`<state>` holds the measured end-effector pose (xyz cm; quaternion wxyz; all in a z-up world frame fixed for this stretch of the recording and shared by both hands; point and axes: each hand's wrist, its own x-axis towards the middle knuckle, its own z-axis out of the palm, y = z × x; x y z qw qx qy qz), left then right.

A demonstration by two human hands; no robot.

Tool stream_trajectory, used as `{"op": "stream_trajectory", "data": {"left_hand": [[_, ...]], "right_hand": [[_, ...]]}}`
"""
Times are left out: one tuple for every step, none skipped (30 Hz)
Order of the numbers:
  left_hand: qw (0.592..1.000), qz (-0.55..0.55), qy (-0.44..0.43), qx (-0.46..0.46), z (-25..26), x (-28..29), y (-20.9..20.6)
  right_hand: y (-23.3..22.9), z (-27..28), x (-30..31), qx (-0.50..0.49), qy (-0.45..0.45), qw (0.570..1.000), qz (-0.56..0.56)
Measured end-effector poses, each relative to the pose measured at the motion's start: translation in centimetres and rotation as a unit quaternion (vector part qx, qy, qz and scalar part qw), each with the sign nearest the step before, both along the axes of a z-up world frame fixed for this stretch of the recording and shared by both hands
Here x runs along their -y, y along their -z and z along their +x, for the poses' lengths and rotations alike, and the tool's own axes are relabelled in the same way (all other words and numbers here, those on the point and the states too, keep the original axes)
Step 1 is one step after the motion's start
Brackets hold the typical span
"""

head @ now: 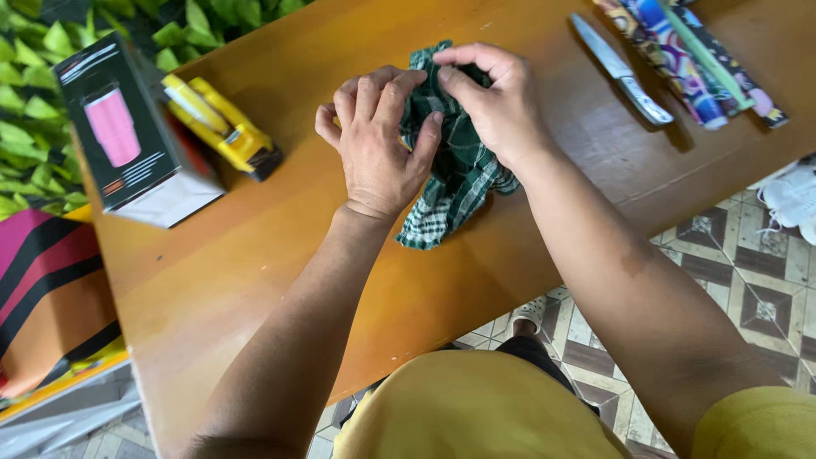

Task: The person wraps a rectangular box with red plaid wrapping paper, folds the edges, and secures them with tape. They then wipe a second box with a cloth and begin wrapping it with colorful circular-patterned paper, folding and taping the edges.

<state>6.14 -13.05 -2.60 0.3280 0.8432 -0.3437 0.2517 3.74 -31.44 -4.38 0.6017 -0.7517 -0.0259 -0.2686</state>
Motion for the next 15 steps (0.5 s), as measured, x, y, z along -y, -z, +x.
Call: {"op": "stream_trajectory", "data": {"left_hand": [[1.000, -0.003, 0.017, -0.018, -0.4, 1.8, 0.1], [0.999, -0.005, 0.030, -0.036, -0.8, 3.6, 0.4], [0.998, 0.002, 0.039, -0.046, -1.2, 5.5, 0.7], [0.997, 0.006, 0.045, -0.055, -1.7, 7.5, 1.0], [0.997, 0.011, 0.051, -0.063, -2.2, 9.6, 1.4], [0.995, 0.024, 0.054, -0.082, -2.7, 11.6, 1.6], [0.993, 0.038, 0.056, -0.100, -3.3, 13.6, 1.9], [0.990, 0.051, 0.057, -0.121, -4.1, 15.7, 2.1], [0.988, 0.058, 0.064, -0.130, -4.9, 17.8, 2.3], [0.985, 0.067, 0.069, -0.140, -5.6, 19.6, 2.5], [0.983, 0.075, 0.075, -0.150, -6.2, 21.3, 2.7], [0.979, 0.085, 0.083, -0.165, -6.7, 22.7, 2.9], [0.975, 0.095, 0.091, -0.179, -7.2, 24.0, 3.0], [0.970, 0.105, 0.099, -0.194, -7.6, 25.0, 3.1], [0.970, 0.111, 0.097, -0.195, -7.8, 25.9, 3.2]], "right_hand": [[-0.2, -1.2, 2.6, 0.017, 0.023, 0.999, -0.022], [-0.2, -2.2, 5.0, 0.032, 0.042, 0.998, -0.044], [0.0, -3.3, 7.7, 0.036, 0.063, 0.997, -0.021], [0.0, -4.3, 11.0, 0.041, 0.079, 0.996, 0.000], [0.0, -5.5, 14.6, 0.046, 0.096, 0.994, 0.021], [0.1, -6.3, 18.1, 0.091, 0.139, 0.986, 0.023], [0.2, -7.1, 21.6, 0.135, 0.180, 0.974, 0.025], [0.3, -8.3, 25.5, 0.146, 0.242, 0.959, -0.023], [0.3, -9.4, 29.3, 0.157, 0.302, 0.938, -0.072], [0.3, -10.2, 32.9, 0.178, 0.337, 0.917, -0.119], [0.6, -10.9, 36.0, 0.198, 0.371, 0.892, -0.166], [1.1, -11.6, 38.4, 0.177, 0.379, 0.891, -0.178], [1.6, -12.1, 40.3, 0.156, 0.387, 0.889, -0.189], [2.4, -12.3, 41.7, 0.134, 0.395, 0.887, -0.200], [3.3, -12.3, 42.4, 0.048, 0.393, 0.885, -0.246]]}}
